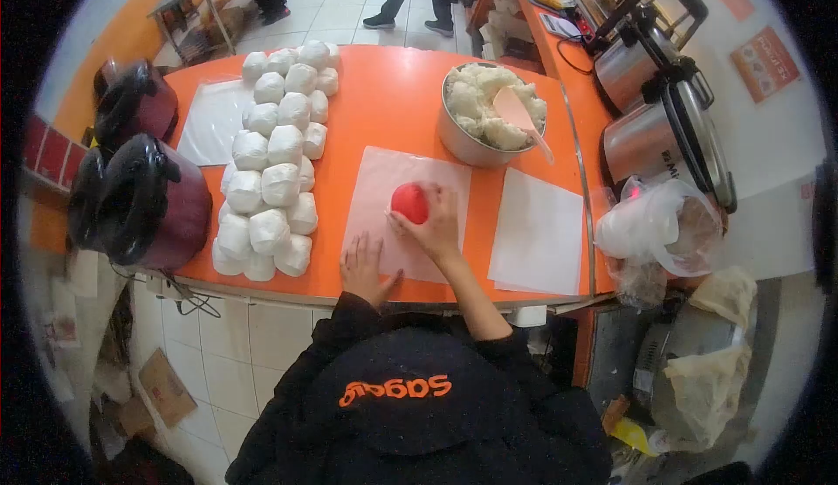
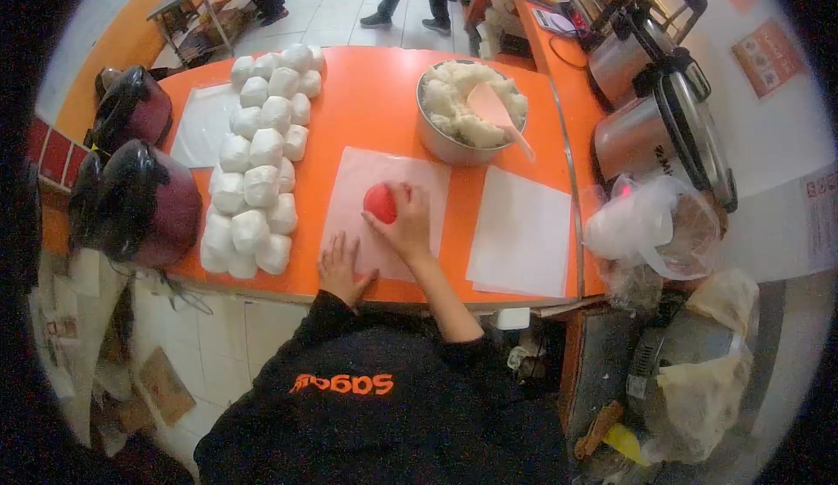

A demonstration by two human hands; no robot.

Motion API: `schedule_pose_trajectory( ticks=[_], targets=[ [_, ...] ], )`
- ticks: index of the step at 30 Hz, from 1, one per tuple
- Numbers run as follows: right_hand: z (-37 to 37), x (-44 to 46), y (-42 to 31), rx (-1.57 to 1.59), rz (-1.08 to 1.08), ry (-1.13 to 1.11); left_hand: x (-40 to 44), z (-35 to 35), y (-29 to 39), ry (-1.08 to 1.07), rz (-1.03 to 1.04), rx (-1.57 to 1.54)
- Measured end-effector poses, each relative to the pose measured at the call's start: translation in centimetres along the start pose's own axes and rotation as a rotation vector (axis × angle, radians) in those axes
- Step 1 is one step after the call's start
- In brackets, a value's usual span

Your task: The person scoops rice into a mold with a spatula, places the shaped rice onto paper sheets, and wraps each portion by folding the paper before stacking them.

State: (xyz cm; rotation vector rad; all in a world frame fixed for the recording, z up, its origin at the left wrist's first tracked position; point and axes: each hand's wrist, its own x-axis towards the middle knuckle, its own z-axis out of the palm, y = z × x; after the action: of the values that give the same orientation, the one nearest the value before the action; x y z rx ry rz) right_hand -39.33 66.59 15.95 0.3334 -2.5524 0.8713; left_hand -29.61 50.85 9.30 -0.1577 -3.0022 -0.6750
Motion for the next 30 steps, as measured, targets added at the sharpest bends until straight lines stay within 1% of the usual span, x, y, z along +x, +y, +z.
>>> schedule_pose_trajectory(
  ticks=[3,5,7,9,11,14,17,20,22,23,25,27,29,30],
  targets=[
    [-2.1,-0.9,2.6,0.63,0.377,0.174,-0.3,0.0,0.0,-0.002,-0.006,0.011],
    [-4.0,-2.5,6.1,1.044,0.824,0.201,-0.2,0.2,-0.1,0.013,0.009,0.034],
    [-7.3,-3.9,8.4,1.445,0.941,0.257,-0.7,0.7,-0.5,0.038,0.036,0.069],
    [-10.3,-5.9,11.9,1.632,0.965,0.27,-1.5,0.6,-0.3,0.043,0.028,0.107],
    [-13.4,-5.9,13.8,1.477,0.949,0.387,-2.3,-0.2,-0.1,0.047,0.037,0.116],
    [-16.1,-5.6,20.4,1.464,0.935,0.465,-3.1,-1.0,-0.2,0.062,0.076,0.081],
    [-17.2,-3.2,23.8,1.326,0.886,0.617,-3.2,-0.9,-0.9,0.083,0.086,0.072],
    [-17.8,-0.2,27.0,1.249,0.934,0.662,-3.3,-0.8,-1.2,0.067,0.079,0.119],
    [-18.1,1.1,28.3,1.125,0.898,0.693,-3.5,-0.7,-0.9,0.073,0.079,0.185],
    [-17.9,2.1,28.8,1.074,0.871,0.699,-3.5,-0.5,-1.0,0.058,0.076,0.171],
    [-16.0,3.9,30.9,0.895,0.797,0.848,-3.9,0.2,-1.4,0.039,0.054,0.148],
    [-13.4,4.2,35.3,0.635,0.594,0.853,-4.2,0.5,-1.2,0.025,0.044,0.172],
    [-13.5,4.1,35.3,-0.144,0.586,0.664,-4.3,0.5,-1.1,0.016,0.047,0.183],
    [-12.9,4.4,34.9,-0.128,0.518,0.688,-4.4,0.5,-1.0,0.015,0.054,0.185]
  ],
)
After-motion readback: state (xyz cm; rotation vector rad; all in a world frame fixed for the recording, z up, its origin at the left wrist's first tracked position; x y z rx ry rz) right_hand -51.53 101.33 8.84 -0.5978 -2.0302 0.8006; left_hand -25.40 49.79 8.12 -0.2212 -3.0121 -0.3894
